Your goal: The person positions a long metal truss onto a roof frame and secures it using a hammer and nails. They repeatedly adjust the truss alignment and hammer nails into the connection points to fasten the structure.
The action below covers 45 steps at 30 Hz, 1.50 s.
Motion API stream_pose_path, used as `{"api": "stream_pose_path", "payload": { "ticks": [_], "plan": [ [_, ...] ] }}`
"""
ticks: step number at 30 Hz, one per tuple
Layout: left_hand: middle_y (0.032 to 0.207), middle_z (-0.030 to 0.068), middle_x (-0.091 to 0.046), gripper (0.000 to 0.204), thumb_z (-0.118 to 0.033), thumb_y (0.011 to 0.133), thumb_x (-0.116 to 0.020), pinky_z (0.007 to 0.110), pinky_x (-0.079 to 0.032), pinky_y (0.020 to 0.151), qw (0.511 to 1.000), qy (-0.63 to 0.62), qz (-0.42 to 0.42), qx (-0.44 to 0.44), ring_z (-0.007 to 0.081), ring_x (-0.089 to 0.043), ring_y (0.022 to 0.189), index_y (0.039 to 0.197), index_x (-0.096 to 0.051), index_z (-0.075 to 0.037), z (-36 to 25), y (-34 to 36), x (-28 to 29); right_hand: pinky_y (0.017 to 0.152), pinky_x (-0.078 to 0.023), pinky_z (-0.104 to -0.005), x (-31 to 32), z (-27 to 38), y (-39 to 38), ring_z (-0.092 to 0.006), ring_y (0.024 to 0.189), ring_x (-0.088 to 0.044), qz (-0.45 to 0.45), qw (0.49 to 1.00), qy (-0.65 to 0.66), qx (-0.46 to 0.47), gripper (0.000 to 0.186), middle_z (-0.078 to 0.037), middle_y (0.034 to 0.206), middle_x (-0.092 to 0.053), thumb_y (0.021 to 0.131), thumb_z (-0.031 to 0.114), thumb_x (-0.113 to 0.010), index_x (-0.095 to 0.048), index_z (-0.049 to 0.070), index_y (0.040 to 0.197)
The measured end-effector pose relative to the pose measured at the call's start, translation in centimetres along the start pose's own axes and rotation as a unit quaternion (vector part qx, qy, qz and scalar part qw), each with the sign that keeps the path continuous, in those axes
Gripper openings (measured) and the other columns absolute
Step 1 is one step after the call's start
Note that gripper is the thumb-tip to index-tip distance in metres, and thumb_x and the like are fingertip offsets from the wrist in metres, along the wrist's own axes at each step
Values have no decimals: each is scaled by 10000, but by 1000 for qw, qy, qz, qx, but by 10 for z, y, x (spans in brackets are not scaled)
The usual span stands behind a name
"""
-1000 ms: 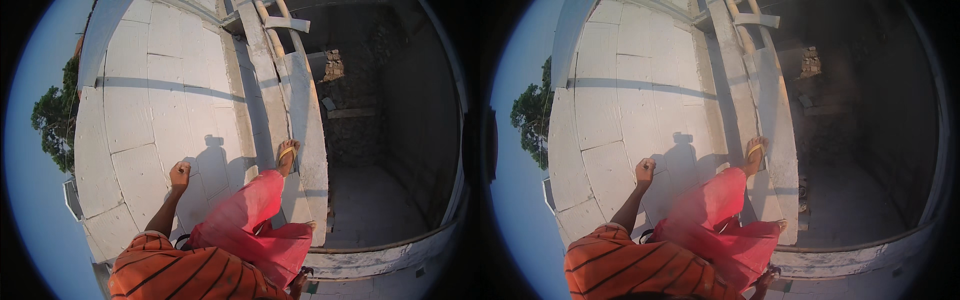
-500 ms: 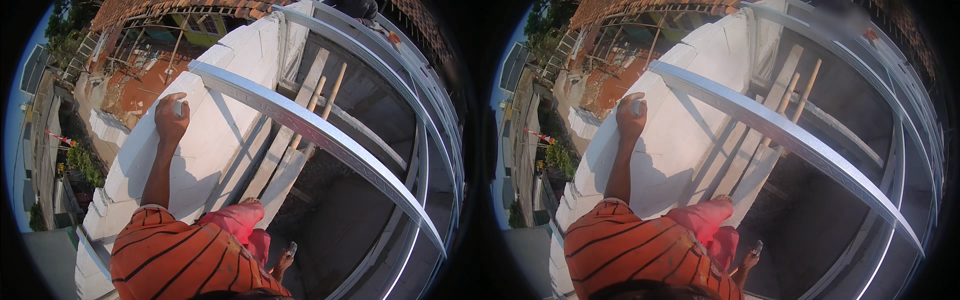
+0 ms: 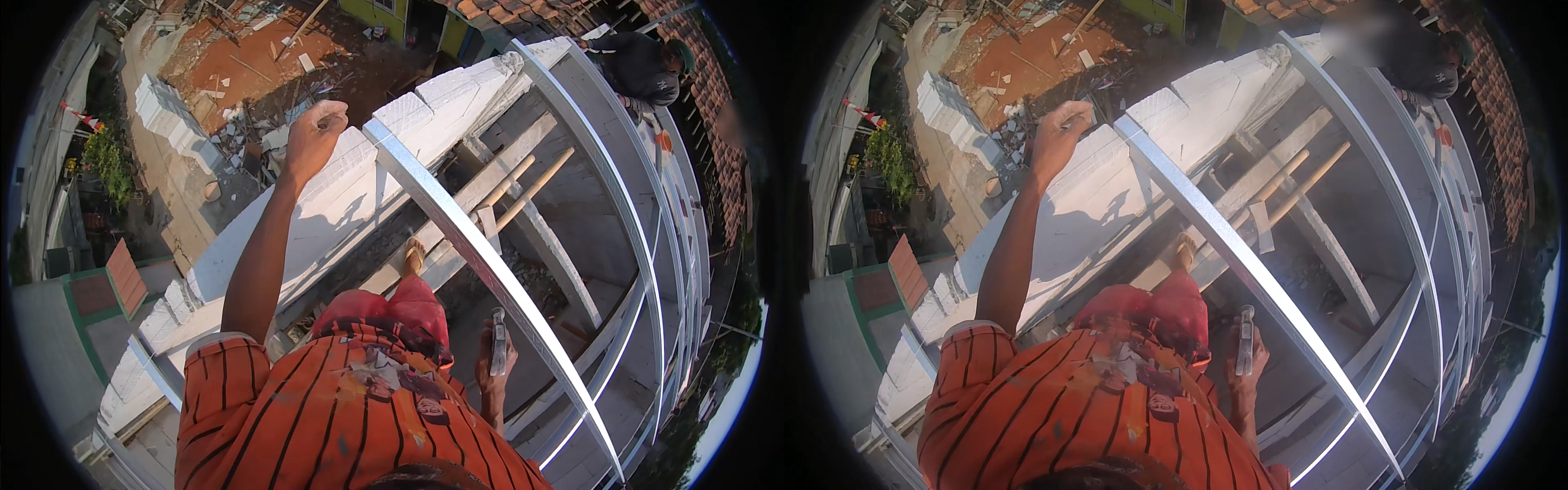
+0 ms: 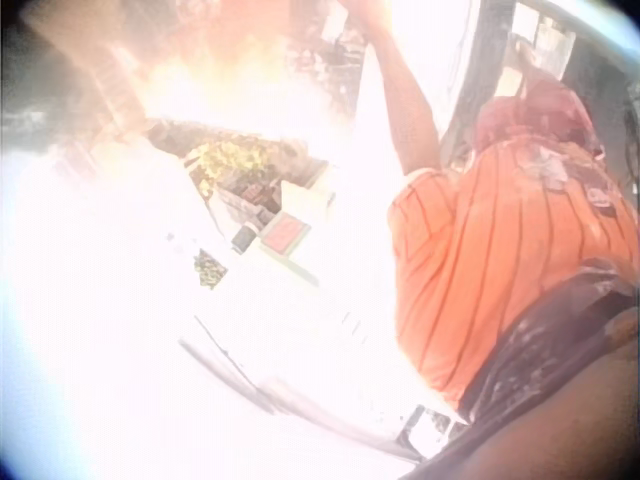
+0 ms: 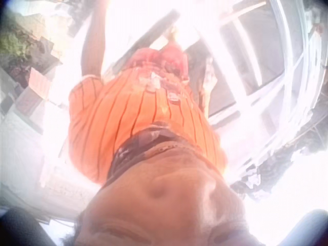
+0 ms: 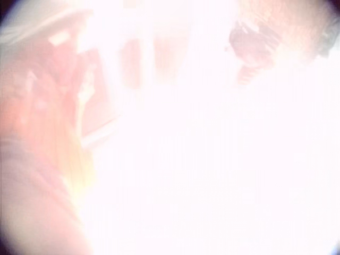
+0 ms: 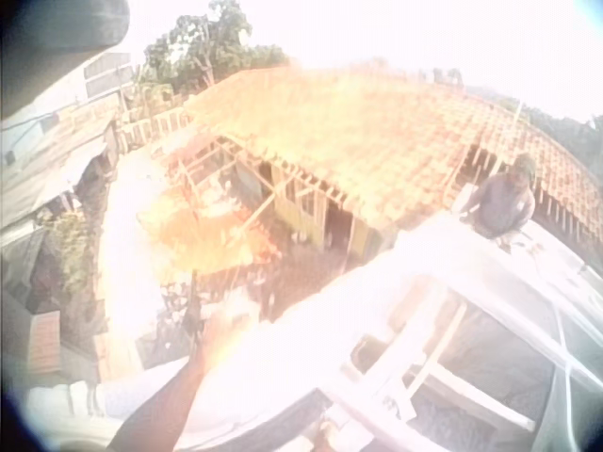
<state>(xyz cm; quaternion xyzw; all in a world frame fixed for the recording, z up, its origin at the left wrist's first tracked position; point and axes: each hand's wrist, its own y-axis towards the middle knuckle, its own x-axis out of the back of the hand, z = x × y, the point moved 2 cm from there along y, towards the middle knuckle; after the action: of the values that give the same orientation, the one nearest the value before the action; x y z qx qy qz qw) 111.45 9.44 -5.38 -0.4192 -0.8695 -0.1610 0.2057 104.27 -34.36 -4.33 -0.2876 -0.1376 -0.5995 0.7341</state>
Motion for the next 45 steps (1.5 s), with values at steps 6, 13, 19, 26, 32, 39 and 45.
{"api": "stream_pose_path", "payload": {
  "ticks": [6, 13, 19, 26, 32, 39, 45],
  "plan": [
    [1171, 164, -568, 614, -533, 899, -404, 363, -388, 929, 948, 119, 238, 173, 275, -523, 1101, 1197, -527, -10, 68, 21, -11, 597, -430, -382, -7, 11, 72, -279, 625, -525, 101, 967, -148, 182, 177, -153, 719, -536, 870, 155, -547, -577, -14, 914],
    [1437, 152, -296, 758, -620, 879, -340, 357, -210, 1088, 907, -46, 360, 214, 278, -250, 1341, 1375, -341, -47, 121, 39, -43, 702, -469, -433, -11, 6, 108, -367, 847, -562, 133, 931, -250, 232, 263, -191, 931, -547, 829, 113, -563, -576, -4, 1064],
    [1489, 173, -129, 866, -681, 839, -339, 350, -95, 1122, 906, -86, 358, 209, 275, -57, 1391, 1409, -249, -35, 113, 49, -62, 770, -459, -433, -12, -2, 121, -358, 901, -563, 108, 915, -300, 246, 312, -185, 988, -559, 830, 166, -572, -574, 2, 1096],
    [1509, 107, -91, 839, -666, 864, -286, 346, -72, 1126, 898, -156, 353, 210, 238, -28, 1396, 1423, -203, -47, 99, 50, -60, 775, -451, -410, -19, -2, 148, -314, 890, -591, 223, 931, -247, 152, 289, -174, 925, -617, 858, 200, -539, -602, -1, 1055],
    [1498, 90, -162, 730, -562, 911, -341, 326, -124, 1117, 890, -141, 345, 263, 211, -120, 1388, 1408, -248, -35, 90, 46, -57, 760, -412, -356, -23, -4, 160, -189, 842, -498, 328, 937, -105, -59, 277, -102, 881, -554, 879, 241, -522, -554, 4, 1019],
    [1477, 104, -233, 736, -550, 905, -365, 321, -153, 1108, 889, -173, 345, 248, 221, -171, 1376, 1391, -273, -4, 90, 45, -57, 818, -402, -357, -21, -9, 168, -219, 944, -500, 362, 928, -49, -76, 329, -112, 1026, -530, 898, 245, -525, -515, 17, 1136],
    [1476, 119, -222, 841, -664, 832, -382, 367, -164, 1107, 882, -106, 405, 216, 260, -169, 1374, 1391, -300, -40, 98, 50, -64, 831, -394, -391, -24, 6, 168, -291, 978, -504, 365, 921, -94, -100, 375, -160, 1049, -523, 912, 260, -495, -507, -23, 1157]
  ]
}}
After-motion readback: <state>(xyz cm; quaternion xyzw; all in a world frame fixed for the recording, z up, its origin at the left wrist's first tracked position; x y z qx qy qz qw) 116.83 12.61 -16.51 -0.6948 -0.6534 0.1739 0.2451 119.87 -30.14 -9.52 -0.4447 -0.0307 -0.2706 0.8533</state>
